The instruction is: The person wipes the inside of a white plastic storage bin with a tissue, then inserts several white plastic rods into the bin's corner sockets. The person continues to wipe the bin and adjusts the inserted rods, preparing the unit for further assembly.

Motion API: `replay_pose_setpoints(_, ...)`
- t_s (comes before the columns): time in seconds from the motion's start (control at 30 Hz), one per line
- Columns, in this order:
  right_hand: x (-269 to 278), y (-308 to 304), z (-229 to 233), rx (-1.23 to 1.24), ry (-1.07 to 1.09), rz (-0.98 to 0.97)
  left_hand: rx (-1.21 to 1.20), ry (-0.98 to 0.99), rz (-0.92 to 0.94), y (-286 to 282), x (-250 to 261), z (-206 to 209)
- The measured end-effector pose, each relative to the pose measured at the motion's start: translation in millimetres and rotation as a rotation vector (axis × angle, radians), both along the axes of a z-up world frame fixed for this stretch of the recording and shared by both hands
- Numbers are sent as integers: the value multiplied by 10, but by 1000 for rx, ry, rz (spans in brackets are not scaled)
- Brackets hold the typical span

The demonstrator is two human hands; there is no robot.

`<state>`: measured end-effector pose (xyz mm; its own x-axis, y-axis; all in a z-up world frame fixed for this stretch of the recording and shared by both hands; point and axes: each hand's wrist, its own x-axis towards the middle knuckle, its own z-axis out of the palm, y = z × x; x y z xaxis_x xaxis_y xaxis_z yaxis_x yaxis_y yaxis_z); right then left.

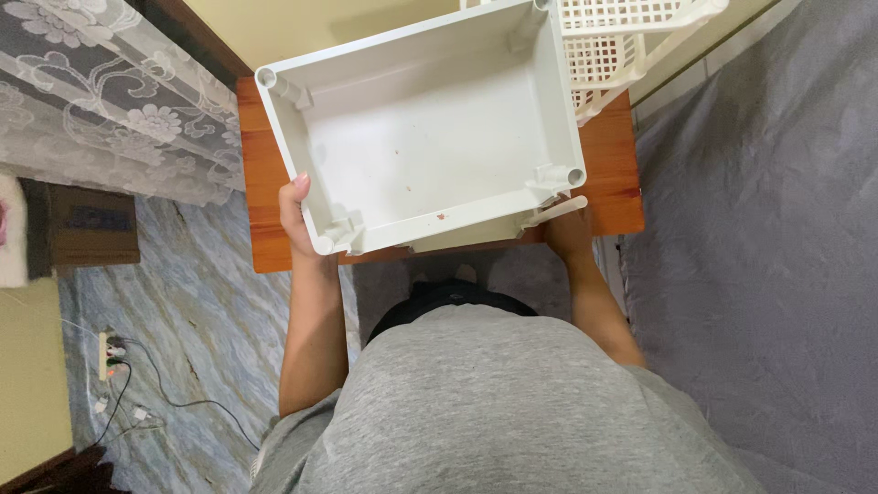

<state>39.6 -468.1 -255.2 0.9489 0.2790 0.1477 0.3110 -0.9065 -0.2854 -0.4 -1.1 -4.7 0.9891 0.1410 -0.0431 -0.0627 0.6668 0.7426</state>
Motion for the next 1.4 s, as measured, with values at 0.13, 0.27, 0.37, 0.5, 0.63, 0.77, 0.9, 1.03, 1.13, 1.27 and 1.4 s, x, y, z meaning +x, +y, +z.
replay_pose_setpoints(0.13,-16,-85,25,-50,-9,10,6,2,2,-4,14,-17)
replay_pose_setpoints(0.27,54,-227,181,-36,-53,-42,-49,4,-10,11,32,-27)
replay_pose_setpoints(0.37,223,-384,470,23,68,-154,-59,2,-14,17,60,-32)
replay_pose_setpoints(0.5,384,-451,1086,240,-311,-156,-82,29,-20,-7,48,-11)
replay_pose_setpoints(0.63,582,-220,1945,793,-227,-317,-75,26,-50,-48,28,71)
replay_pose_setpoints(0.77,436,154,2776,1324,148,-30,-56,56,-73,-128,1,145)
replay_pose_setpoints(0.9,289,510,3238,1203,326,152,-52,51,-91,-174,-17,127)
replay_pose_setpoints(1.03,255,716,3360,1276,456,102,-63,19,-136,-152,70,65)
replay_pose_setpoints(1.13,285,749,3357,1289,506,26,-50,24,-132,-137,105,52)
replay_pose_setpoints(1.27,332,740,3304,1297,544,-22,7,33,-120,-156,155,83)
replay_pose_setpoints(1.4,348,734,3258,1281,558,-105,69,47,-140,-175,179,118)
